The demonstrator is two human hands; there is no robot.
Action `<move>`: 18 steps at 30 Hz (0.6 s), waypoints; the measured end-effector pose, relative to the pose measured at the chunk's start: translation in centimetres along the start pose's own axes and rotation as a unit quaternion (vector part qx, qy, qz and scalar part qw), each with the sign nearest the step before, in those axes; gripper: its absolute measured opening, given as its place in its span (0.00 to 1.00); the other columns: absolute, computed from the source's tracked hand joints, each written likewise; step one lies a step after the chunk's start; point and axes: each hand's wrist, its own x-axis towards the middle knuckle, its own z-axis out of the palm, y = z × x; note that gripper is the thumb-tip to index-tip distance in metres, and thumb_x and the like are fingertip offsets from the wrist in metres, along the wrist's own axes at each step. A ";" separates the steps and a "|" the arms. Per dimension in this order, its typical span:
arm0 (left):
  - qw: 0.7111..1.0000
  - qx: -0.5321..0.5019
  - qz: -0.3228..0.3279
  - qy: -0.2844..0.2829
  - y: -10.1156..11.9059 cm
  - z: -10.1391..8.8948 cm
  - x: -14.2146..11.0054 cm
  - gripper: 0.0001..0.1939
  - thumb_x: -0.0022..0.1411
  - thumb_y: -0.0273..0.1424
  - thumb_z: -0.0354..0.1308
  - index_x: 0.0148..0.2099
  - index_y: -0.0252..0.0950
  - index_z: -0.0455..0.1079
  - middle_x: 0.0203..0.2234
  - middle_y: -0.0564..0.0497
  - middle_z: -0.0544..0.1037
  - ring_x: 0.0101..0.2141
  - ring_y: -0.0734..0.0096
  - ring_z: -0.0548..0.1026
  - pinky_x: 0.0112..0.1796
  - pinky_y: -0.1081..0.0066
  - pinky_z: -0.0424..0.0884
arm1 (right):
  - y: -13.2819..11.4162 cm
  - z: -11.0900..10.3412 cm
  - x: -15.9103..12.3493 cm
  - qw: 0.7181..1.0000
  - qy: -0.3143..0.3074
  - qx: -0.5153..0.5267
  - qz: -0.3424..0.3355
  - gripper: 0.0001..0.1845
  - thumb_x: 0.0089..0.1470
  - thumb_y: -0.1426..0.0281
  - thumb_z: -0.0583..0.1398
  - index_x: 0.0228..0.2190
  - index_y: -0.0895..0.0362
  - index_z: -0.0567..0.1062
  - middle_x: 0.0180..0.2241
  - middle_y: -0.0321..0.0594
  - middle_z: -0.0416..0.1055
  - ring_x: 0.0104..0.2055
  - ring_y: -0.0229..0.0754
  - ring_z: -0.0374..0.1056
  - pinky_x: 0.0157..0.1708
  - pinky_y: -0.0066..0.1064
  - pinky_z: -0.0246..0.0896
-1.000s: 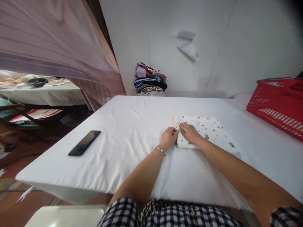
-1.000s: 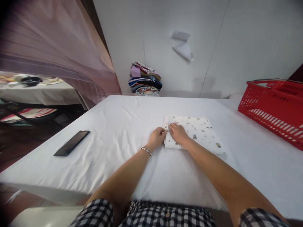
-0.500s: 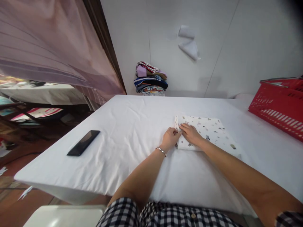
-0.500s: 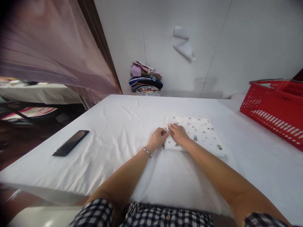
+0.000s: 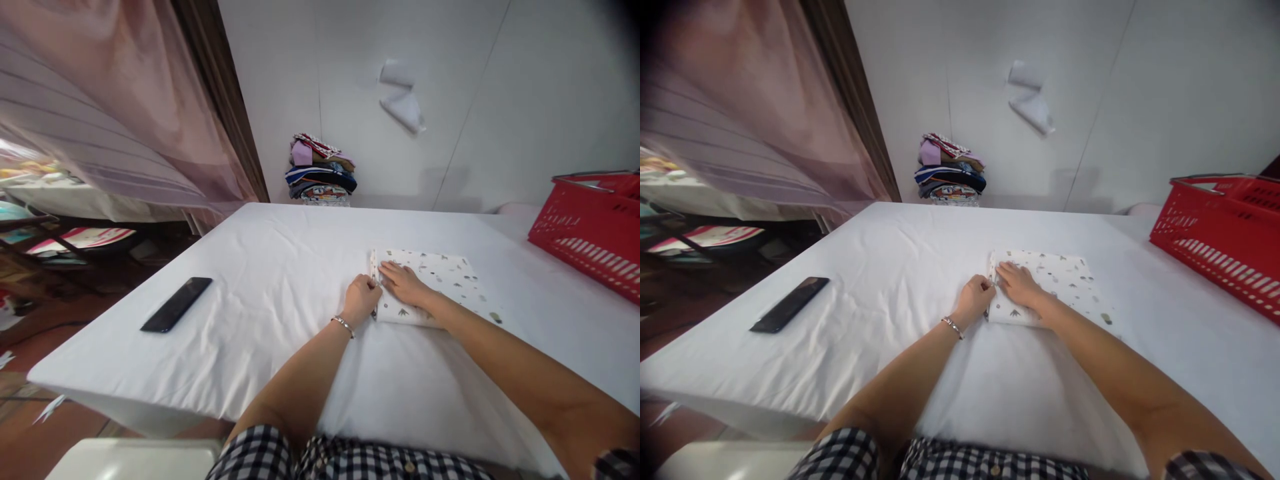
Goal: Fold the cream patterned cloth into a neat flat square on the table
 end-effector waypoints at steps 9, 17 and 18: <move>0.997 -0.007 0.071 0.025 -0.8 0.2 0.0 0.07 0.57 0.27 0.54 0.39 0.38 0.67 0.37 0.51 0.72 0.34 0.73 0.71 0.37 0.73 0.67 | 0.3 0.1 1.3 1.000 -0.027 0.008 0.001 0.26 0.62 0.60 0.46 0.58 0.55 0.61 0.63 0.48 0.53 0.65 0.51 0.46 0.58 0.53 0.43; 0.997 0.014 0.073 -0.006 -0.7 -0.2 0.1 0.07 0.58 0.27 0.53 0.39 0.40 0.69 0.38 0.52 0.71 0.34 0.73 0.71 0.36 0.73 0.67 | 3.8 -1.6 5.2 0.992 0.089 0.039 0.084 0.19 0.56 0.73 0.51 0.46 0.54 0.75 0.52 0.41 0.69 0.56 0.45 0.62 0.55 0.38 0.54; 0.998 0.017 0.068 -0.008 -0.7 -0.2 0.1 0.07 0.58 0.28 0.53 0.39 0.40 0.69 0.39 0.52 0.71 0.34 0.73 0.71 0.36 0.73 0.67 | 4.2 -1.7 5.9 0.991 0.091 0.033 0.096 0.19 0.55 0.74 0.51 0.46 0.54 0.75 0.52 0.41 0.70 0.55 0.45 0.63 0.54 0.37 0.55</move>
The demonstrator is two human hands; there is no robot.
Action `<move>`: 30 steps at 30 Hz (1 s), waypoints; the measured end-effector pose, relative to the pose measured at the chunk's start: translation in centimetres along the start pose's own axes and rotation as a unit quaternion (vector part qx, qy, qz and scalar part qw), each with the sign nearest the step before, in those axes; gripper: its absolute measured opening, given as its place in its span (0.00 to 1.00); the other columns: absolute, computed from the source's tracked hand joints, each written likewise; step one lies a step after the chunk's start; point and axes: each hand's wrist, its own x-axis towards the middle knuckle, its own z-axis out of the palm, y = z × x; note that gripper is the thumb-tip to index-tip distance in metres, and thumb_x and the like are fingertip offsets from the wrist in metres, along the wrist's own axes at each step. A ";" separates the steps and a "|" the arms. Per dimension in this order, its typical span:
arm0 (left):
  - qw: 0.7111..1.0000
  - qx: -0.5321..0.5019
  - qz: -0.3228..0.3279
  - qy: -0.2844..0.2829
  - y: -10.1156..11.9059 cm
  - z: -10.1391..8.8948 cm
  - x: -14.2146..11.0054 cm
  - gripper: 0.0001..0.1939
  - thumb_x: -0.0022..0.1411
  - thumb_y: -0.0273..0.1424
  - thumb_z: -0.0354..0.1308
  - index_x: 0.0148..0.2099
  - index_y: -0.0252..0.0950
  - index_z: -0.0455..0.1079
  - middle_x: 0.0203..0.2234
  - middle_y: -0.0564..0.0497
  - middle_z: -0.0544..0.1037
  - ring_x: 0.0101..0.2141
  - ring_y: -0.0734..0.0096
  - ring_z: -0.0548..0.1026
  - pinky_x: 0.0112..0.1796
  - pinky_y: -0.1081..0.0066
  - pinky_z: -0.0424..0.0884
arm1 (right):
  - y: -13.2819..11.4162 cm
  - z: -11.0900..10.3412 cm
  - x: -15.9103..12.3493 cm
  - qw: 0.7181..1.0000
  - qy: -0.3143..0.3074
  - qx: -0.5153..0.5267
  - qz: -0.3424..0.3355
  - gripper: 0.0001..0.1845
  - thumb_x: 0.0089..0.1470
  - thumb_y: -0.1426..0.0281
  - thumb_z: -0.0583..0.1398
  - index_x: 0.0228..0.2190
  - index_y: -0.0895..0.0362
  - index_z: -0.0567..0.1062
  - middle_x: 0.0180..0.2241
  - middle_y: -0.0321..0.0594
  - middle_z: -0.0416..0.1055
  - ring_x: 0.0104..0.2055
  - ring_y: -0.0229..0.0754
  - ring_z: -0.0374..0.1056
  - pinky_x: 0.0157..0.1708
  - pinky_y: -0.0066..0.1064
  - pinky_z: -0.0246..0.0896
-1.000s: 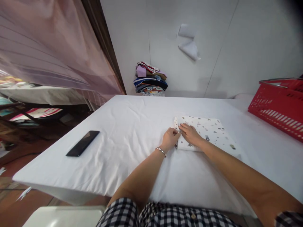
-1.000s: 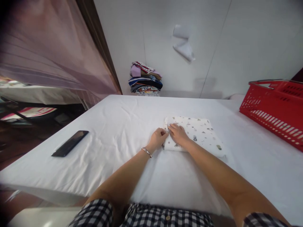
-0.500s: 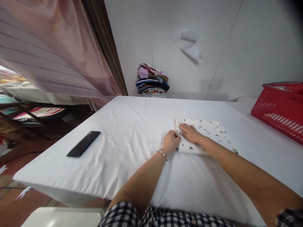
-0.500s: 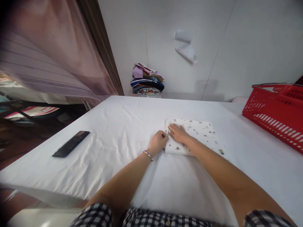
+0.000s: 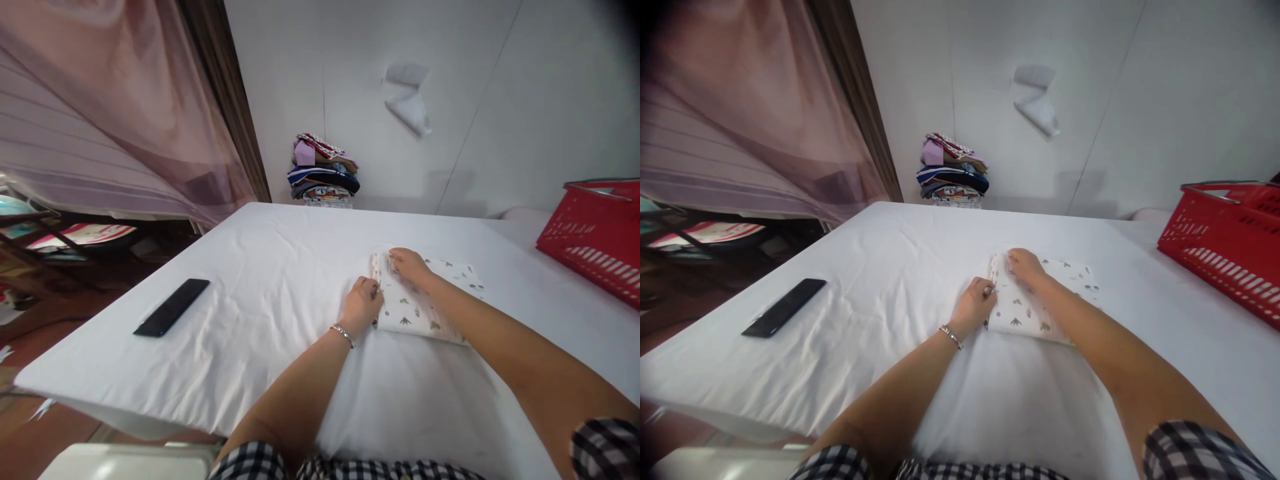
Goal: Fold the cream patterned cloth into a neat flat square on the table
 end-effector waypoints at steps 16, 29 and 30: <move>1.000 -0.015 -0.013 -0.013 0.0 -0.1 0.1 0.08 0.57 0.27 0.53 0.40 0.41 0.69 0.39 0.52 0.71 0.33 0.74 0.71 0.35 0.74 0.67 | -1.2 -0.2 3.4 0.997 -0.066 -0.032 -0.036 0.15 0.50 0.72 0.59 0.41 0.57 0.75 0.39 0.43 0.73 0.42 0.44 0.66 0.41 0.31 0.58; 1.000 -0.005 -0.007 -0.017 0.0 -0.2 0.1 0.08 0.58 0.28 0.53 0.40 0.41 0.68 0.39 0.53 0.71 0.33 0.73 0.71 0.34 0.74 0.67 | -0.3 1.1 3.7 0.997 -0.046 0.053 -0.016 0.09 0.46 0.74 0.59 0.33 0.56 0.75 0.36 0.40 0.74 0.39 0.42 0.67 0.40 0.30 0.59; 1.000 -0.006 -0.007 -0.017 0.0 -0.2 0.1 0.08 0.58 0.28 0.53 0.40 0.41 0.68 0.39 0.53 0.71 0.33 0.73 0.71 0.34 0.74 0.67 | -0.3 1.1 3.6 0.997 -0.043 0.059 -0.018 0.09 0.45 0.74 0.59 0.32 0.56 0.75 0.36 0.40 0.73 0.39 0.42 0.67 0.40 0.30 0.59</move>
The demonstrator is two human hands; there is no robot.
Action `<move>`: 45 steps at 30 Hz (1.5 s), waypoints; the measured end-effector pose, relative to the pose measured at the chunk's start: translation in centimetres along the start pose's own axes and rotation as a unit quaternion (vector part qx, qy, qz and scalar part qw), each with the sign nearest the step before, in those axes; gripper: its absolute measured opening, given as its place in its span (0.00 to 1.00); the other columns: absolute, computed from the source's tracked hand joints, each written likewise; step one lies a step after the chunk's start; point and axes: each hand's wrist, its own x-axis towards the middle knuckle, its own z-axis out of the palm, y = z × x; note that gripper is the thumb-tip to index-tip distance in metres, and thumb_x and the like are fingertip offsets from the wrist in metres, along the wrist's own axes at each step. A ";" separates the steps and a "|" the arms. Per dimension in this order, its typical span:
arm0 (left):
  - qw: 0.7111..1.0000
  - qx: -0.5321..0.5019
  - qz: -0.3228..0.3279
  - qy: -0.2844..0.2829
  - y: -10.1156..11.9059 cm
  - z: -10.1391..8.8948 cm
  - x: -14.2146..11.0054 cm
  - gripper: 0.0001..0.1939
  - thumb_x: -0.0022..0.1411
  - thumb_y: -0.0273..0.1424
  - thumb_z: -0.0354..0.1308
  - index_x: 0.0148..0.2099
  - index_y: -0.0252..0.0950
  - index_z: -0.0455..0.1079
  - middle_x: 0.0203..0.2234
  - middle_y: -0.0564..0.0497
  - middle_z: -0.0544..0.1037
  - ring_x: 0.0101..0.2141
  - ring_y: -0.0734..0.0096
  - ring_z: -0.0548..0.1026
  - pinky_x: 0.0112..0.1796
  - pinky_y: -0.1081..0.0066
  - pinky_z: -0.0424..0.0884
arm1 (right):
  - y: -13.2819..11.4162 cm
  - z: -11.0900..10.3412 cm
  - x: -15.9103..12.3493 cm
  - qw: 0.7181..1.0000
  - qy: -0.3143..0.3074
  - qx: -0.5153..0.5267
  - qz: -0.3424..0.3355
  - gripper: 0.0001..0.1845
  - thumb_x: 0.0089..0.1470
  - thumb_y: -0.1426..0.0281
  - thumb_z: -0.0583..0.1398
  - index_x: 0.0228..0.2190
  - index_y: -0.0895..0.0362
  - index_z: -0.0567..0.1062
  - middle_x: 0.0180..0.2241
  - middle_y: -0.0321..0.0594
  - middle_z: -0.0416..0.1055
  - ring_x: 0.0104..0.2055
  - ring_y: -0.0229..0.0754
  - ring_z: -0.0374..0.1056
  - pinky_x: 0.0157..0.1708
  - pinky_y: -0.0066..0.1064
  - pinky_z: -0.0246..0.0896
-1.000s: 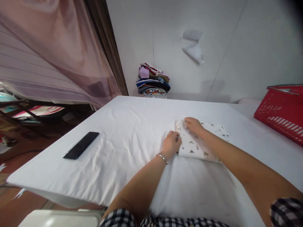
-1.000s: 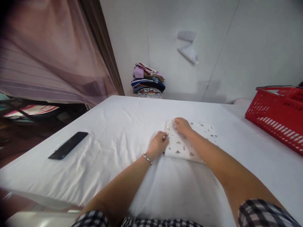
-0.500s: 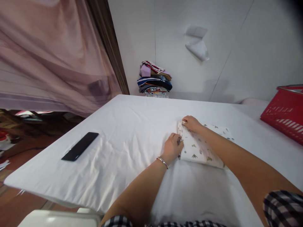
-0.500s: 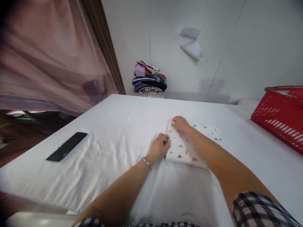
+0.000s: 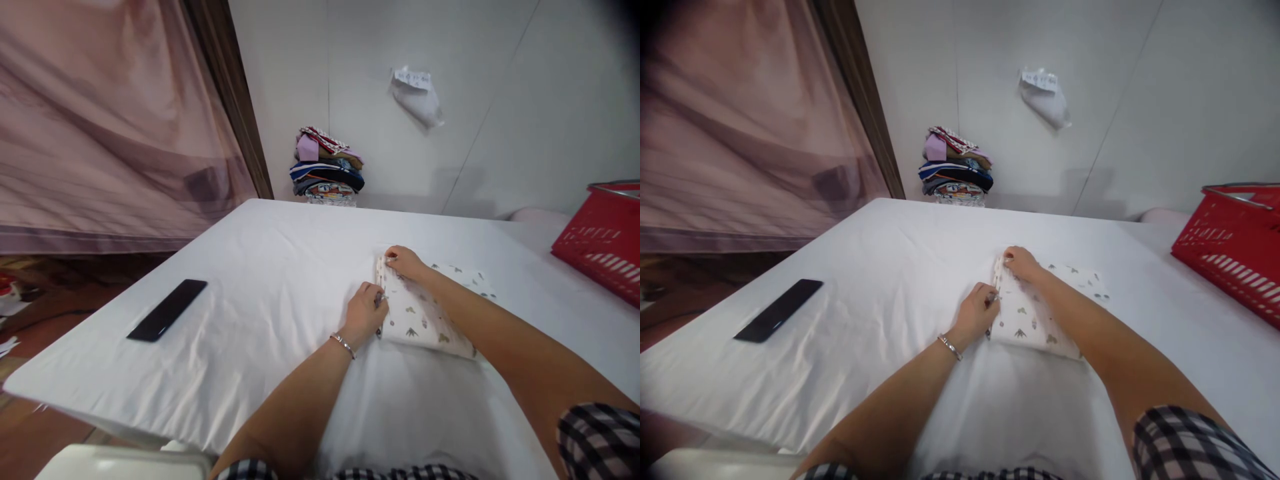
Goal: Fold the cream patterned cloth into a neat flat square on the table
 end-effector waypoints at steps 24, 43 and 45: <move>1.000 -0.011 0.005 -0.001 -0.1 0.0 0.0 0.08 0.59 0.30 0.53 0.41 0.40 0.68 0.39 0.52 0.71 0.33 0.73 0.70 0.35 0.73 0.67 | -1.1 -0.4 -0.1 0.998 0.038 -0.048 -0.030 0.12 0.52 0.73 0.56 0.36 0.55 0.78 0.38 0.40 0.76 0.42 0.43 0.67 0.45 0.32 0.57; 0.991 0.022 0.130 -0.011 -0.5 -0.3 0.5 0.15 0.61 0.27 0.50 0.48 0.40 0.72 0.54 0.50 0.69 0.54 0.63 0.65 0.54 0.62 0.63 | -2.0 0.7 -0.4 0.991 0.046 -0.121 0.017 0.12 0.58 0.70 0.53 0.41 0.57 0.74 0.41 0.45 0.74 0.45 0.47 0.65 0.45 0.36 0.54; 0.993 0.014 0.115 -0.033 -0.6 -0.3 0.7 0.14 0.62 0.28 0.49 0.46 0.41 0.74 0.53 0.51 0.70 0.51 0.65 0.69 0.53 0.63 0.64 | -2.3 0.4 -0.8 0.990 0.058 -0.129 0.019 0.11 0.58 0.70 0.53 0.39 0.58 0.74 0.42 0.46 0.73 0.46 0.48 0.64 0.46 0.37 0.53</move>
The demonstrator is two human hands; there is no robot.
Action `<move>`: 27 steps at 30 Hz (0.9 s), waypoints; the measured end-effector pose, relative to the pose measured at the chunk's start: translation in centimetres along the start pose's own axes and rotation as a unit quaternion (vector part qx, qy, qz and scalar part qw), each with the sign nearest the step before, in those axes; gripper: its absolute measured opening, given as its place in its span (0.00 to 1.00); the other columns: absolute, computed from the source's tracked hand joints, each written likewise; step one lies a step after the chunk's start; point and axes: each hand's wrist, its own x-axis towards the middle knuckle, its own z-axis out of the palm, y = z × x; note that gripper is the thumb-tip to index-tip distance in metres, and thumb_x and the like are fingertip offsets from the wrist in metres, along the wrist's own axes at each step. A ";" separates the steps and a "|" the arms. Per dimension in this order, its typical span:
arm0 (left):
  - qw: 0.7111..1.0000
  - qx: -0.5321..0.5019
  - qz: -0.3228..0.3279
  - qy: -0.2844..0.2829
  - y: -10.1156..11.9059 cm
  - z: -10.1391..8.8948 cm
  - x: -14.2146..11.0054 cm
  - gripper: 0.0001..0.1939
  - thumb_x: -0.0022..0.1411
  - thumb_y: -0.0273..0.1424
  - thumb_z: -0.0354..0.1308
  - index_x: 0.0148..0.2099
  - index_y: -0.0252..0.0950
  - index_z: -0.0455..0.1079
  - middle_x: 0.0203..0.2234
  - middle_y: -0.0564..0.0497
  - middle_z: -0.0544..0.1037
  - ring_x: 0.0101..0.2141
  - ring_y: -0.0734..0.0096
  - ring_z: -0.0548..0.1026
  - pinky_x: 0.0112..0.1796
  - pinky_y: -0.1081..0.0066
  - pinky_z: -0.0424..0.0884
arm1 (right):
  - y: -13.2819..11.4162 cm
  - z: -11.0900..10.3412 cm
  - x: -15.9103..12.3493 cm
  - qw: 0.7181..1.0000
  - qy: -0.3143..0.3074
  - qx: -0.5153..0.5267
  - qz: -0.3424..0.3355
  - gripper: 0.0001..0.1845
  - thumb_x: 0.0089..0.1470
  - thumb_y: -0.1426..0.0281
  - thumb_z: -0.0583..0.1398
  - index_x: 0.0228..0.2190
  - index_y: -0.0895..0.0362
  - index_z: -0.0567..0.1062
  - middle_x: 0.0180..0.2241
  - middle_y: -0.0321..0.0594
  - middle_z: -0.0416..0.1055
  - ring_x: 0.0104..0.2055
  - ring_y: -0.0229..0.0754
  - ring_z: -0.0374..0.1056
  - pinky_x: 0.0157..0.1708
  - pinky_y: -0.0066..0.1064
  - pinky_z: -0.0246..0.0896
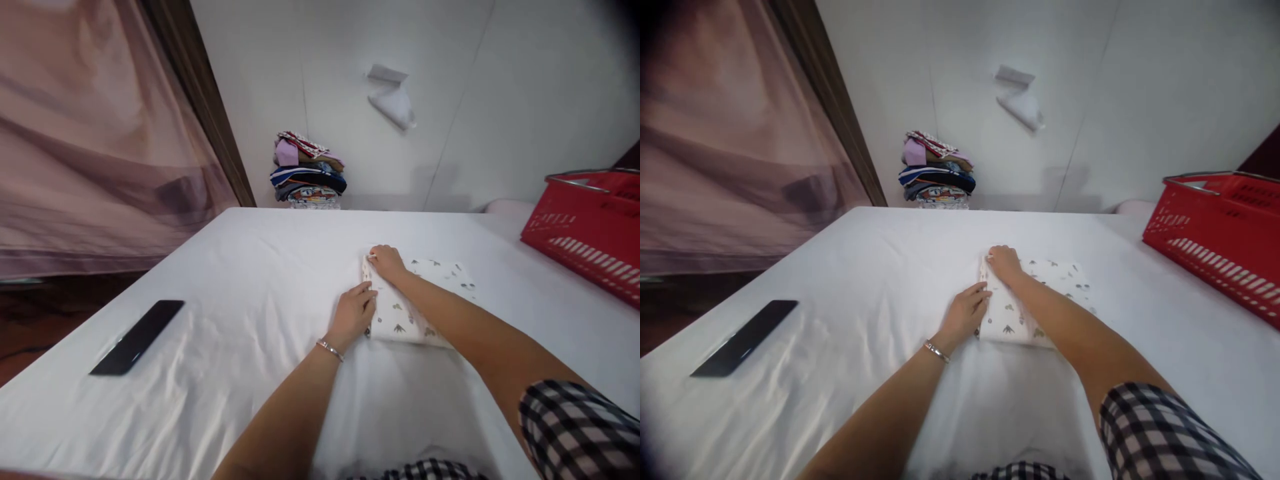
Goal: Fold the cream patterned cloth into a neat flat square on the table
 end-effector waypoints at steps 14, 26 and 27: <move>1.000 -0.015 -0.018 0.009 -0.1 0.0 0.3 0.13 0.60 0.28 0.50 0.44 0.41 0.74 0.52 0.51 0.71 0.48 0.66 0.72 0.50 0.65 0.67 | 2.7 -0.9 -4.9 0.982 -0.034 0.068 -0.171 0.19 0.61 0.62 0.49 0.48 0.57 0.71 0.53 0.48 0.67 0.55 0.47 0.60 0.54 0.42 0.52; 0.999 -0.019 -0.027 -0.003 0.1 -0.3 0.3 0.13 0.61 0.29 0.50 0.43 0.41 0.75 0.53 0.52 0.71 0.47 0.66 0.73 0.51 0.65 0.67 | 3.8 -2.1 -6.9 0.986 -0.133 0.044 -0.095 0.32 0.60 0.52 0.45 0.59 0.56 0.60 0.64 0.48 0.49 0.66 0.51 0.40 0.61 0.48 0.35; 0.999 -0.019 -0.028 -0.003 0.1 -0.3 0.3 0.13 0.62 0.29 0.50 0.43 0.41 0.75 0.53 0.52 0.71 0.47 0.66 0.72 0.51 0.66 0.67 | 3.9 -2.0 -6.9 0.985 -0.145 0.044 -0.088 0.33 0.60 0.51 0.44 0.60 0.56 0.58 0.65 0.47 0.46 0.67 0.50 0.38 0.61 0.48 0.34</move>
